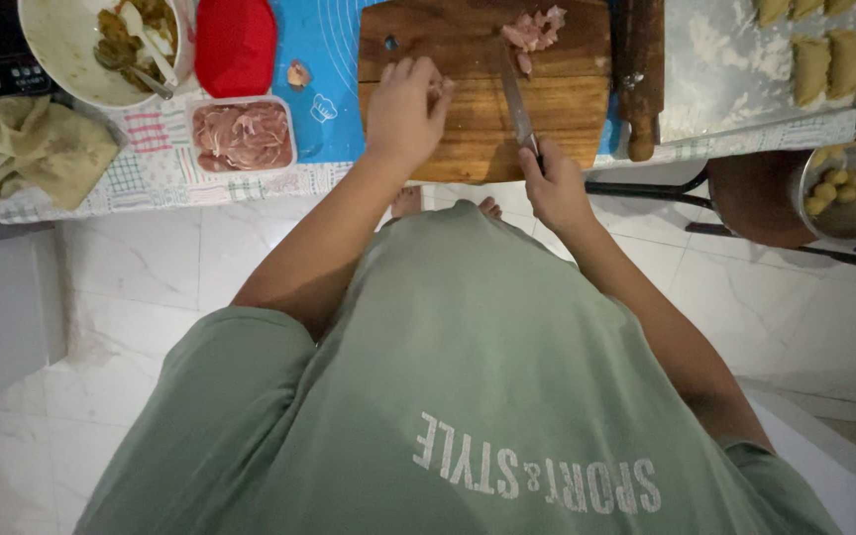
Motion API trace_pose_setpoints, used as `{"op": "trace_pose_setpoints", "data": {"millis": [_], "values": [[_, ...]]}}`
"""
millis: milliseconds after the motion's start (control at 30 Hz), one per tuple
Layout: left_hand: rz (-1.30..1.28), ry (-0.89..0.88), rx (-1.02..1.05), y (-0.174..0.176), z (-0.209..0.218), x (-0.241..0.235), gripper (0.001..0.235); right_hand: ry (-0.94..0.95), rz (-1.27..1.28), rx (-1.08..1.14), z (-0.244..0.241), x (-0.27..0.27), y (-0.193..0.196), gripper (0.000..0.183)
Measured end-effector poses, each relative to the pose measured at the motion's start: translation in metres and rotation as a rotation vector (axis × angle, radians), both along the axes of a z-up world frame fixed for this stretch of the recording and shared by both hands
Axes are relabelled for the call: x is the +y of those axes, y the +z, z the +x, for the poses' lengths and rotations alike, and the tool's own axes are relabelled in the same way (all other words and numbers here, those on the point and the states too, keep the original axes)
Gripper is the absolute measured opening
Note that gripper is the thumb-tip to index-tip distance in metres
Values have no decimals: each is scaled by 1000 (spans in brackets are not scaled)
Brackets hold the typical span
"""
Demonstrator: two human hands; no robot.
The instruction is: The person chops raw meat into small pieces on a wooden cutting board using a knife. The chopped meat is gathered into a pile on the board.
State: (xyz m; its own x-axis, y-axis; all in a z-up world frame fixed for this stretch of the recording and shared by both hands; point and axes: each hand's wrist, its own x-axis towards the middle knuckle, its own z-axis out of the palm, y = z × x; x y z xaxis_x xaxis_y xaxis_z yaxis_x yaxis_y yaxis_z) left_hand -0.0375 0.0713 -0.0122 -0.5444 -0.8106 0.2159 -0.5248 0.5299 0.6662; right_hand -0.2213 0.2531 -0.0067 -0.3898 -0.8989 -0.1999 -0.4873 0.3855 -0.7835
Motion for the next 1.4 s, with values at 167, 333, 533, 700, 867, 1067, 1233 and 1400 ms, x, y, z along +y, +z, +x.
{"op": "trace_pose_setpoints", "data": {"millis": [167,333,533,700,867,1067,1233,1400], "values": [[420,-22,149,-11,24,2,29,-30,56,-114,-4,3,-2,26],[707,-133,445,-23,24,3,25,-105,92,-338,2,-7,16,23],[758,-182,455,-22,-1,14,18,-122,48,-670,8,-45,44,24],[637,-113,476,-21,-11,22,17,-130,-58,-693,21,-66,51,24],[689,-61,623,-23,-7,26,18,-175,-36,-645,22,-66,43,18],[857,6,575,-18,-5,30,25,38,-386,-356,21,-66,29,14],[813,-104,638,-25,-11,26,20,147,-430,-332,23,-63,31,9],[962,-86,619,-31,-10,21,20,-124,-151,-634,26,-64,42,11]]}}
